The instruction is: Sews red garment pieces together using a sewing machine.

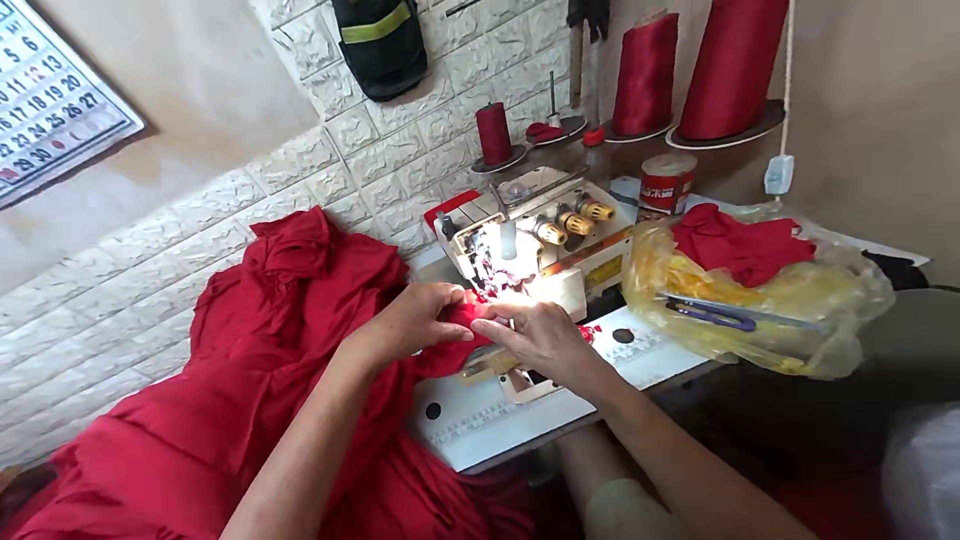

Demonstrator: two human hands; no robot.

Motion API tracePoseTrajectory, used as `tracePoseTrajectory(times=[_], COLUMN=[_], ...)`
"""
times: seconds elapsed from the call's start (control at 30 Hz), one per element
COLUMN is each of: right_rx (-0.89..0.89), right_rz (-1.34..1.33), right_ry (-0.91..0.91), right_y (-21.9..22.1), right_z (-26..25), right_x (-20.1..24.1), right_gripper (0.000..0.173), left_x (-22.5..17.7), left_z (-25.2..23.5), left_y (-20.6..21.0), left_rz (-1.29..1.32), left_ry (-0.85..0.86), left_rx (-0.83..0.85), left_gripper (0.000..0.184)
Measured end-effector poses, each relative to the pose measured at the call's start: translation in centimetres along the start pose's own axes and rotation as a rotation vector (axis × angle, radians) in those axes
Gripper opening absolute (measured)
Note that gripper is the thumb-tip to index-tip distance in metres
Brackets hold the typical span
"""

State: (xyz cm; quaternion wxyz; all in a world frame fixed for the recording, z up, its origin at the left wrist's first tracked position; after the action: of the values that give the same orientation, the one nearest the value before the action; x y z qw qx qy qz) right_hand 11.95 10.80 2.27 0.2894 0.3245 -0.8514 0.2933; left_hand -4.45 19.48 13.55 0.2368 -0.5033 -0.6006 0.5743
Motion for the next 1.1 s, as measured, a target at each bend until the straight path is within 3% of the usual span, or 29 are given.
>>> tracePoseTrajectory(times=[0.23,0.47,0.6,0.7,0.77,0.9,1.1], right_rx=[-0.019,-0.122,-0.056,0.208,0.319,0.260,0.207], right_rz=[-0.309,-0.129,-0.319,-0.644,-0.728,-0.704,-0.668], right_ry=[0.151,0.123,0.183,0.164,0.141,0.183,0.113], right_y=[-0.2,-0.5,-0.5,-1.6,-2.0,-1.7,-1.4], right_z=[-1.4,-1.2,-1.1,-0.4,0.6,2.2,2.7], right_x=[1.3,-1.6,-2.3,-1.8,-2.2,-3.3,-3.3], right_gripper=[0.010,0.010,0.015,0.010,0.010,0.011,0.013], left_x=[-0.5,0.1,-0.2,-1.6,-1.8,1.4,-0.7], left_z=[0.1,0.2,0.4,0.3,0.0,-1.2,-0.7], left_y=[-0.5,-0.5,0.0,1.0,1.6,2.0,2.8], left_rz=[0.024,-0.089,-0.063,-0.035,-0.015,-0.214,0.022], left_ry=[0.009,0.090,0.208,0.333,0.328,0.300,0.285], left_rx=[0.005,-0.158,-0.213,-0.124,-0.020,-0.010,0.031], left_gripper=[0.031,0.025,0.026,0.030,0.031,0.029,0.026])
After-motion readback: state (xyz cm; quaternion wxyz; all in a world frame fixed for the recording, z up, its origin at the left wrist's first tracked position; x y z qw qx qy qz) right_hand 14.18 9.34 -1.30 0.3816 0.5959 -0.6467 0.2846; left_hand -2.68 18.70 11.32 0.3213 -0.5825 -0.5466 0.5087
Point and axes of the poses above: each hand's wrist, its own z-axis away from the middle knuckle, its own y-axis out of the palm, x = y × z, the point moved 1 cm from there along -z, towards the middle knuckle, and after that the axes turned 12 degrees about -x, right-handed, at the moved point
